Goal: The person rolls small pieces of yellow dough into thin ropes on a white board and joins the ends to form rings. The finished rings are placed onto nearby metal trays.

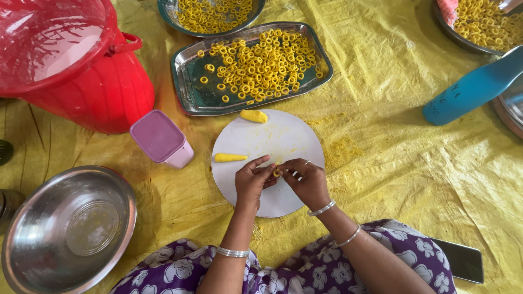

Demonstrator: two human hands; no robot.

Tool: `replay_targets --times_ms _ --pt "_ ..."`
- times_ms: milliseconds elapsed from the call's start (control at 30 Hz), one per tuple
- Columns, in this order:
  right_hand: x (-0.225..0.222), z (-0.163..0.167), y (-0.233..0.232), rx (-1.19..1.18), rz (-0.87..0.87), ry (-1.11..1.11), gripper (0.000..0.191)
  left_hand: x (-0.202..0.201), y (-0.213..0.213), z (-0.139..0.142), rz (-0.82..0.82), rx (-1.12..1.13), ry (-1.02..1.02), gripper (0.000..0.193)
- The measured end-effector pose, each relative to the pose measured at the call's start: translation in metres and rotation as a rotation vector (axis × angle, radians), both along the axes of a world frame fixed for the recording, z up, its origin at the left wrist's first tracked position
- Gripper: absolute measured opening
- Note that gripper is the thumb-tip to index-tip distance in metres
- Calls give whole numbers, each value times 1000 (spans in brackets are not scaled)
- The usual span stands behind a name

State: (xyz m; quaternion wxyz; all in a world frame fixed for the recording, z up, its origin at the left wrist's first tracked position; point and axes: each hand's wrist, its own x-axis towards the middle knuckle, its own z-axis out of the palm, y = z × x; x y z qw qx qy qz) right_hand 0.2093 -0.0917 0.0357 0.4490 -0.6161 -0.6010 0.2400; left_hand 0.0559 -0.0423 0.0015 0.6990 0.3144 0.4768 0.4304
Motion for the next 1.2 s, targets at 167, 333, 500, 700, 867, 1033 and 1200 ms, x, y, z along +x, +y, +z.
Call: replay_targets --times_ms 167,333,500,700,867,1033,1200 --pt "0 5 -1 -43 -31 -24 19 1 -1 16 9 33 194 53" --pt "-1 11 -2 103 -7 -172 19 0 -3 27 -16 90 271 58" --pt "-2 13 -2 126 -1 -225 17 -3 0 31 -84 54 302 64" --pt "-2 11 -4 110 -1 -274 15 -7 2 21 -198 58 352 69" --pt "15 6 5 -214 131 -98 20 -16 8 12 -293 -65 117 82" --pt "33 3 13 -252 204 31 18 -18 8 13 -379 -120 91 83" --pt "34 4 12 70 353 -169 30 -18 6 17 -436 -113 94 83"
